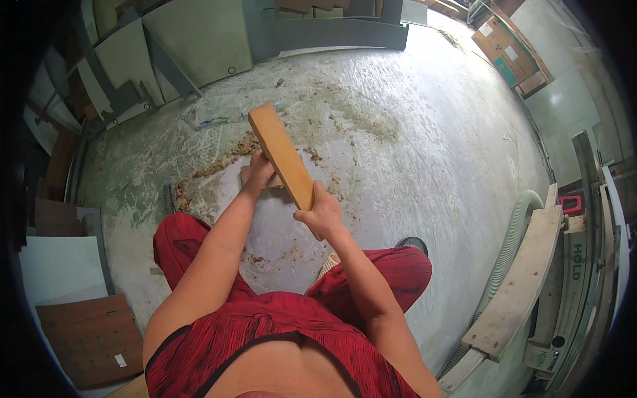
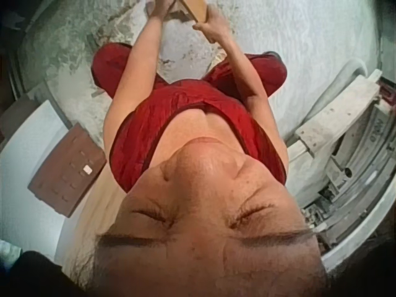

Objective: Manually carving or shaping a piece of wood with a hand tool.

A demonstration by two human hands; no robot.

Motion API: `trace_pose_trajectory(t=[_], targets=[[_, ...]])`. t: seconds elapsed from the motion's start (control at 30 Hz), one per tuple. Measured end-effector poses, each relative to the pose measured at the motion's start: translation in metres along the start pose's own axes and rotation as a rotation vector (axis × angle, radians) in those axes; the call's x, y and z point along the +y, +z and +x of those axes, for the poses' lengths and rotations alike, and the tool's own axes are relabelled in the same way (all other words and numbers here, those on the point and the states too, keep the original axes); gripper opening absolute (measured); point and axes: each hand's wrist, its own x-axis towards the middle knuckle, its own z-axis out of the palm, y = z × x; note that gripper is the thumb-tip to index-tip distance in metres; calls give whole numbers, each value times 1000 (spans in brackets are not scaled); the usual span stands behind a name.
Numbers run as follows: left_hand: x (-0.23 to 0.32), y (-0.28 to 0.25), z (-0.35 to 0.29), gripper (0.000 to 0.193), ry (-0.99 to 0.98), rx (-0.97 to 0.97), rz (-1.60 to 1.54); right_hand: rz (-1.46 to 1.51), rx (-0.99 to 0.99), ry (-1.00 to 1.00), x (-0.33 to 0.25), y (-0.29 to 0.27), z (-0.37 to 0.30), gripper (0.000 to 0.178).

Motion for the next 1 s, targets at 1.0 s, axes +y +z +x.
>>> trace_pose_trajectory(t=[1.0], targets=[[-2, -90, -19, 41, -584, 25, 733, -92, -142, 578, 84, 12, 21, 76]])
